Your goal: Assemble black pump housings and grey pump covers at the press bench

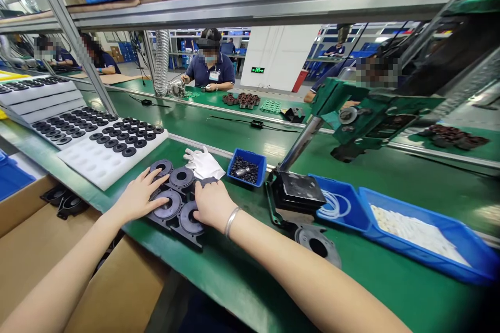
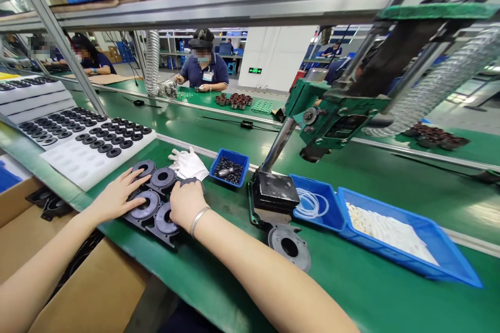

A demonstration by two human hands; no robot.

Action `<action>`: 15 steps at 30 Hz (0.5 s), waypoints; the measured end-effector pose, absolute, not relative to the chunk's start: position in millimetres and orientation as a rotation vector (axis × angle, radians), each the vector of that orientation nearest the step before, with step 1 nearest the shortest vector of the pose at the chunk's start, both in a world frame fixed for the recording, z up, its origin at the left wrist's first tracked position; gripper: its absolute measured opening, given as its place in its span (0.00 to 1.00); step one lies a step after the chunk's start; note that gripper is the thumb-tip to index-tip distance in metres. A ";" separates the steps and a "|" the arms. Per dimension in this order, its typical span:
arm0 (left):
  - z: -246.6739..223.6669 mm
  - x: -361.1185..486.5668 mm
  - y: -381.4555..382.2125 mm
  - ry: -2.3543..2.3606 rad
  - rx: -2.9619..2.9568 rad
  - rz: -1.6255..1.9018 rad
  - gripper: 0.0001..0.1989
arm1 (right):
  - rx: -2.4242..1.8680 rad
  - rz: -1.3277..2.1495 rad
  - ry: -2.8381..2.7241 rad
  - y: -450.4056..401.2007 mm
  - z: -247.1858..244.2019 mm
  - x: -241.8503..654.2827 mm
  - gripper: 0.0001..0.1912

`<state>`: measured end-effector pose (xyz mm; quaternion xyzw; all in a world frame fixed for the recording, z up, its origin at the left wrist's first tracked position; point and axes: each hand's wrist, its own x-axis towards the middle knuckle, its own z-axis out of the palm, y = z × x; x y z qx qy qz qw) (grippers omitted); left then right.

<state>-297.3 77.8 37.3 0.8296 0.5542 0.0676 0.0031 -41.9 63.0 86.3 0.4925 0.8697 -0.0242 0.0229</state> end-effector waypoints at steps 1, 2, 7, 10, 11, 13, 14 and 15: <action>36.5 -296.9 77.4 1.747 2.615 0.220 0.35 | 1.530 -0.072 2.690 63.4 86.0 -41.1 0.35; 35.3 -296.7 77.3 1.754 2.631 0.228 0.34 | 1.527 -0.070 2.694 64.0 85.5 -40.5 0.35; 29.7 -296.9 78.0 1.744 2.717 0.294 0.32 | 1.470 -0.061 2.781 65.1 81.0 -41.4 0.28; 28.2 -298.1 79.4 1.734 2.749 0.305 0.31 | 1.418 -0.087 2.841 65.4 81.9 -41.0 0.28; 27.8 -298.9 80.2 1.731 2.756 0.308 0.31 | 1.390 -0.112 2.857 65.6 84.7 -38.3 0.28; 27.2 -301.1 81.8 1.708 2.777 0.322 0.30 | 1.328 -0.172 2.893 65.1 95.2 -25.5 0.29; 27.0 -302.1 82.1 1.695 2.791 0.333 0.29 | 1.309 -0.198 2.928 63.9 102.7 -14.5 0.30; 27.0 -302.6 81.6 1.689 2.804 0.350 0.29 | 1.310 -0.213 2.971 61.7 111.3 0.0 0.31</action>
